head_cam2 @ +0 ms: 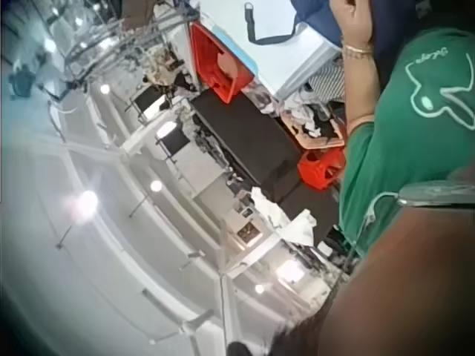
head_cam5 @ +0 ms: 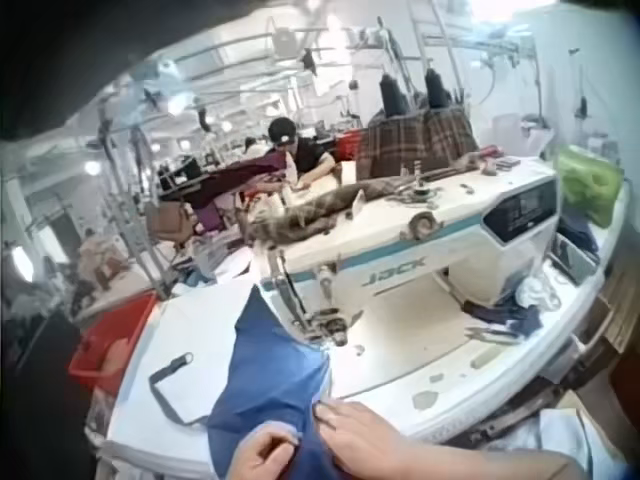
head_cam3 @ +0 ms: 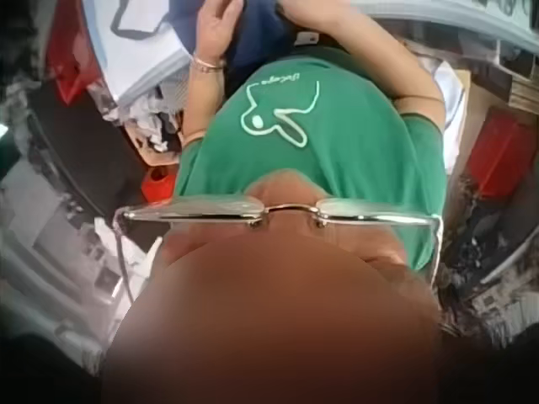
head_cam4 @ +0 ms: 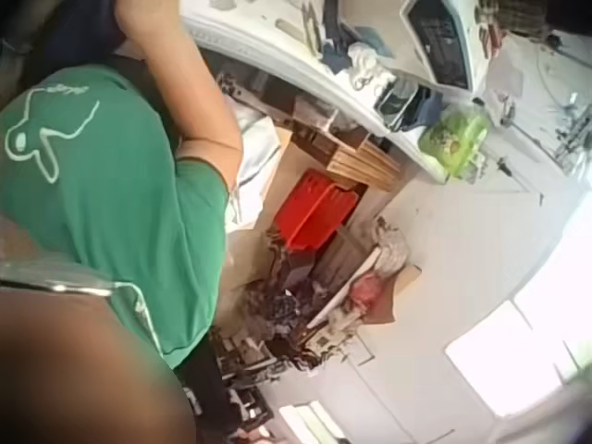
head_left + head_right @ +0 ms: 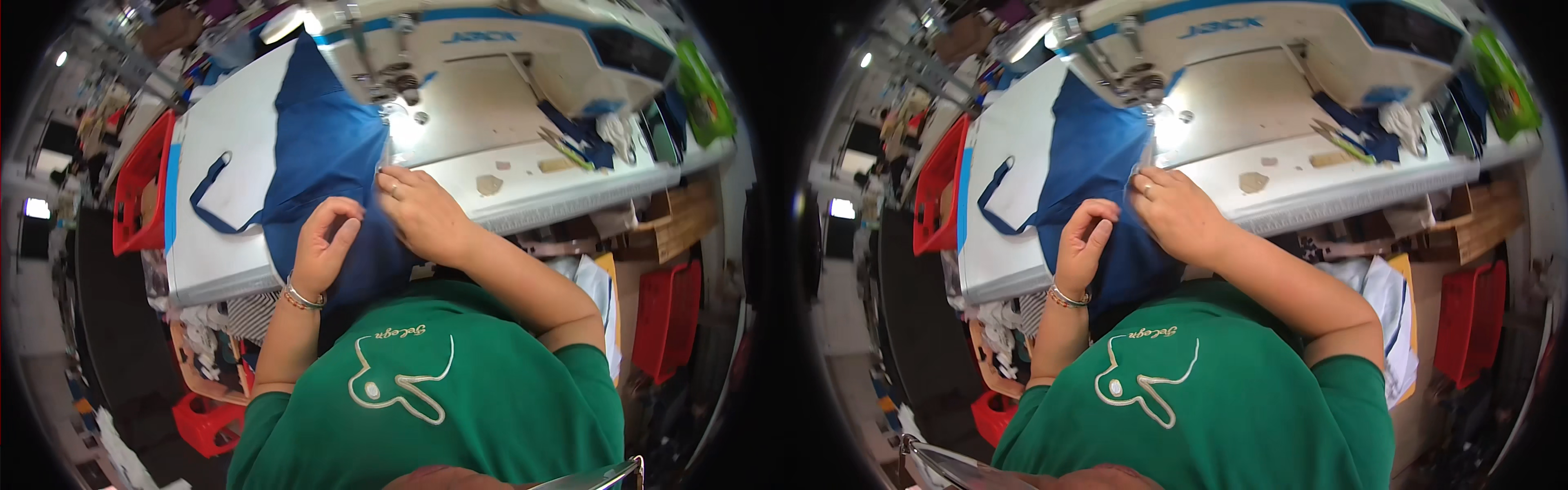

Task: The recorder uses an industrial sewing machine to assemble a blue and white fabric tote bag, including attaching straps.

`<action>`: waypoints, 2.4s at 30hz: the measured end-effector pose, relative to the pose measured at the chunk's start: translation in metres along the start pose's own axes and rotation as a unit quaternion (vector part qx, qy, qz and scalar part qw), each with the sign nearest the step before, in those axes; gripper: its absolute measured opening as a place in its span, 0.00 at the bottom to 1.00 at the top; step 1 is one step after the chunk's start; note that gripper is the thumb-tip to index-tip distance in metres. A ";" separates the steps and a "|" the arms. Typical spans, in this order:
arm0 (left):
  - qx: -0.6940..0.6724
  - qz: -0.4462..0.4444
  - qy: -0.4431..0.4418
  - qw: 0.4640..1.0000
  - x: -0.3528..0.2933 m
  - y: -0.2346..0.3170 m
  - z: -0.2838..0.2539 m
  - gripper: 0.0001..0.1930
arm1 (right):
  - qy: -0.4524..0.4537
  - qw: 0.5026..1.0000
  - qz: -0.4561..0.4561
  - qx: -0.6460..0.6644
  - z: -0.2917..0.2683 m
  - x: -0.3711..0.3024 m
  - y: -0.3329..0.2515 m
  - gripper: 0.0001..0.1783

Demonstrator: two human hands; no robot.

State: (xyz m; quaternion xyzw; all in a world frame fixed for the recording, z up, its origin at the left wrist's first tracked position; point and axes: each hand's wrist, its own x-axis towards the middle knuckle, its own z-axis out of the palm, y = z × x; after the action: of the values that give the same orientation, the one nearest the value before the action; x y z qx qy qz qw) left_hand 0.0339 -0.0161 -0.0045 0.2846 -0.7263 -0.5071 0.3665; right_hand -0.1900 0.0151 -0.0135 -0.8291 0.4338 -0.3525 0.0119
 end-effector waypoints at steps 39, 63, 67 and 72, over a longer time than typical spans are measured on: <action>0.493 0.029 0.150 0.856 -0.018 -0.014 -0.133 0.11 | -0.145 0.987 0.041 -0.059 -0.041 -0.019 0.000 0.31; 0.522 0.075 0.150 0.836 0.021 0.003 -0.109 0.11 | -0.189 0.981 0.020 -0.029 -0.043 -0.018 0.005 0.24; 0.258 0.096 0.018 0.961 0.067 -0.001 -0.035 0.04 | -0.188 0.982 0.023 -0.015 -0.044 -0.019 0.007 0.22; 0.241 0.092 -0.039 0.966 0.080 -0.017 -0.002 0.06 | -0.176 0.984 0.028 -0.001 -0.042 -0.023 0.010 0.22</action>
State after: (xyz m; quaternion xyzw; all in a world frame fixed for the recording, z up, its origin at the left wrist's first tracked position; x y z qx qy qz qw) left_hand -0.0093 -0.0856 -0.0008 0.2768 -0.8636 -0.2923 0.3035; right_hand -0.2306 0.0379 0.0021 -0.8660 0.4479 -0.1998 0.0971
